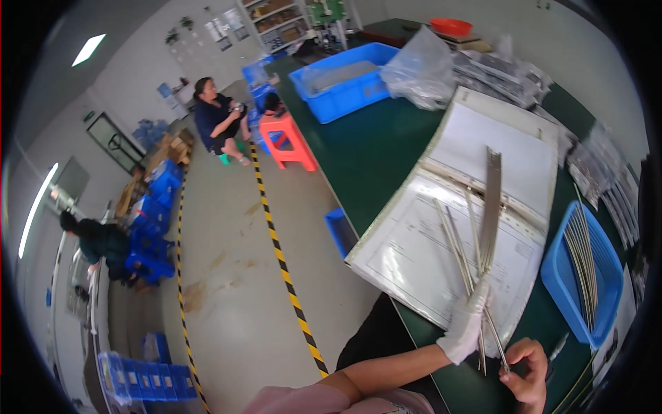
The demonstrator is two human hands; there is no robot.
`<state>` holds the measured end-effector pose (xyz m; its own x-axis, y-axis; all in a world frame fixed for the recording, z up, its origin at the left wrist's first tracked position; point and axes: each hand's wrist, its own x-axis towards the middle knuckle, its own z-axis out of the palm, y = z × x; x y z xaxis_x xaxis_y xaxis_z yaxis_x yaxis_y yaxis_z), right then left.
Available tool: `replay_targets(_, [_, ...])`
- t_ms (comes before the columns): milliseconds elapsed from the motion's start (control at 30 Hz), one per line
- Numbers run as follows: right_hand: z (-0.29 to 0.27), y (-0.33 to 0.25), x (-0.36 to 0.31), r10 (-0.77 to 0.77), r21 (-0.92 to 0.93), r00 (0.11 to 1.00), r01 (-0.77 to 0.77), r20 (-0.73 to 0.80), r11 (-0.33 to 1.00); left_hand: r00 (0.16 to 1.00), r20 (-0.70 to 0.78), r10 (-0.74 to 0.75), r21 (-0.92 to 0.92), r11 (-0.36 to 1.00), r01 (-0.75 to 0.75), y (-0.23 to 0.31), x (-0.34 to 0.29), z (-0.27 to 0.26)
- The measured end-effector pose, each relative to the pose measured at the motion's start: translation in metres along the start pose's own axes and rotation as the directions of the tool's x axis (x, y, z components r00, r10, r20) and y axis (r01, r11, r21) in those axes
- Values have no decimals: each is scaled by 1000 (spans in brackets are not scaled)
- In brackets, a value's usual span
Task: The recorder is inspecting and measuring thin metal rods using precision tools such as calipers and micrometers while referring to a technical specification document.
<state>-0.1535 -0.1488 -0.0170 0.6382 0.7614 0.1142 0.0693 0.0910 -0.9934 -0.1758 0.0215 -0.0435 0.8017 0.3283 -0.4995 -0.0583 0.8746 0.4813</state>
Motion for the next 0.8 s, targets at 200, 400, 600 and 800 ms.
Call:
replay_targets(200, [7,-20,1,7,-162,999,1,50,987,998,60,-21,29,999,19,-1,3,-4])
replay_targets(400, [3,-23,4,176,-172,976,-154,127,973,997,63,-36,21,999,34,0,2,-3])
replay_targets(600, [3,-19,1,66,-117,996,-58,67,991,994,106,-17,-2,1000,17,0,1,-3])
replay_targets(800, [2,-17,1,51,-155,992,-33,115,987,991,128,-47,-2,999,48,1,1,-4])
